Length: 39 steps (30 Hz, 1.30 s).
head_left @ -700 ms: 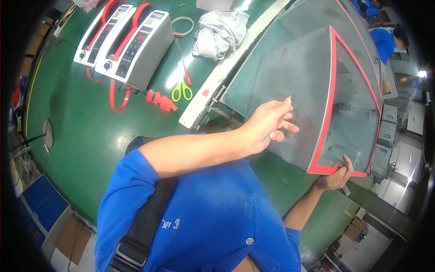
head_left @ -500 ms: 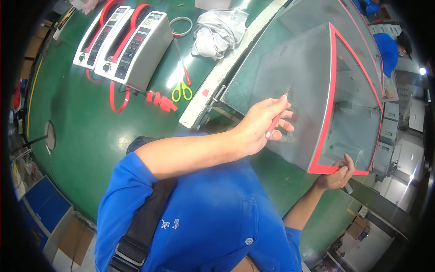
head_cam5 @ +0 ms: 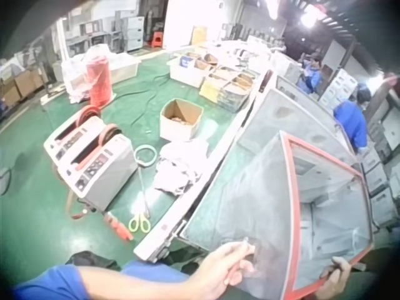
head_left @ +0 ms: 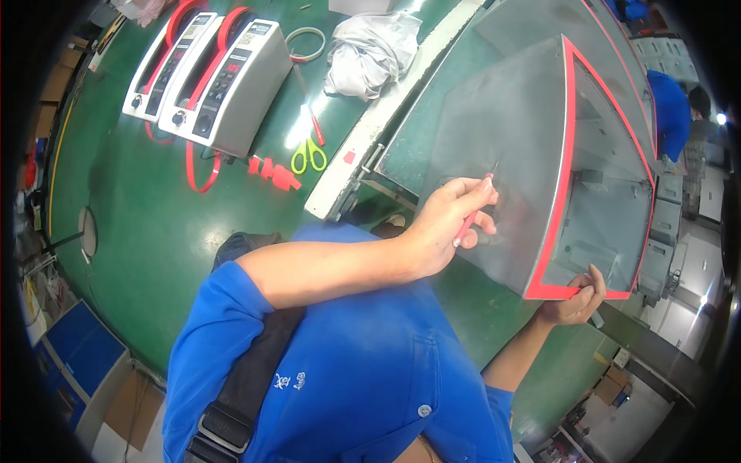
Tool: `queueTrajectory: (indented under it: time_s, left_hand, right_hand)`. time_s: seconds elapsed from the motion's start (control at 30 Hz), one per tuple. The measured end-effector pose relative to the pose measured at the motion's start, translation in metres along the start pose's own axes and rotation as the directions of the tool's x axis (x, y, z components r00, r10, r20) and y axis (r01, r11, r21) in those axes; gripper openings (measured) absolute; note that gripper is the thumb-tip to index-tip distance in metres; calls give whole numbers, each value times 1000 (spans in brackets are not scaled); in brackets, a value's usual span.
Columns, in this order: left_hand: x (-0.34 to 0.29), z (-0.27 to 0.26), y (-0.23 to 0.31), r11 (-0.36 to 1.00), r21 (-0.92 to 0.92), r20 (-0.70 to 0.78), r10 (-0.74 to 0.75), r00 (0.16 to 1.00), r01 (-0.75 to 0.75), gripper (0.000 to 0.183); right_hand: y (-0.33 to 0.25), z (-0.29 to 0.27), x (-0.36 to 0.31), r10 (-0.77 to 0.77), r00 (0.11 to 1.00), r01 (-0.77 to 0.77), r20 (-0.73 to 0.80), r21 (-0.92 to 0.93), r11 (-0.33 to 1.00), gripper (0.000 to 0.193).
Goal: The person applies red tape to the edges of a large, transparent rectangular frame using a pink tool to smooth it down. They work on multiple sides of the frame, then lift and rotate it to continue applying tape to the remaining edges. Finally, they place the frame down and pick up a large, flat, translucent sheet.
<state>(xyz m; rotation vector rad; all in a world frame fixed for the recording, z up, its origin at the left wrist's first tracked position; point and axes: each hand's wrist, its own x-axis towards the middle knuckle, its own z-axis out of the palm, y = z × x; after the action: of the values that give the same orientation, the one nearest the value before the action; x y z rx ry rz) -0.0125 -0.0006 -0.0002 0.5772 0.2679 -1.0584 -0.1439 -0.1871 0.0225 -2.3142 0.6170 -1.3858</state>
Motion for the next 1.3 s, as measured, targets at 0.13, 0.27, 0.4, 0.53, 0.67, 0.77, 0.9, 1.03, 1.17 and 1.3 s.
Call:
queueTrajectory:
  time_s: [0.13,0.27,0.4,0.53,0.67,0.77,0.9,1.03,1.17,1.3]
  left_hand:
    - [3,-3,-4,998,44,31,39,999,-41,30]
    - [7,-7,-7,992,87,49,92,995,-96,30]
    - [11,-12,-8,971,159,93,164,982,-177,26]
    - [7,-24,3,900,353,116,228,967,-254,24]
    - [8,-51,18,274,871,315,323,892,-407,22]
    - [11,-41,18,67,890,419,272,866,-452,22]
    - [16,-21,32,-33,881,467,224,856,-472,22]
    - [25,-17,35,-62,874,482,247,841,-483,21]
    - [25,-20,40,-158,811,584,236,776,-563,18]
    - [21,-23,43,-143,810,586,237,775,-569,18]
  right_hand:
    - [3,-1,-1,-7,1000,7,2,28,1000,32]
    - [7,-2,-1,-23,1000,22,10,51,998,31]
    - [5,-1,-2,7,1000,-7,-4,69,998,32]
    - [6,0,-3,1,1000,0,-10,53,999,32]
    - [5,1,-3,-17,999,18,-34,42,999,32]
    - [4,3,-3,15,998,-13,-54,40,999,34]
    - [11,-1,-3,-19,999,19,-31,12,1000,33]
    - [8,1,-1,-8,999,9,-44,12,1000,33]
    - [12,-2,-2,-14,1000,15,-24,36,999,33]
    - [11,-1,-3,-33,999,34,-32,13,999,33]
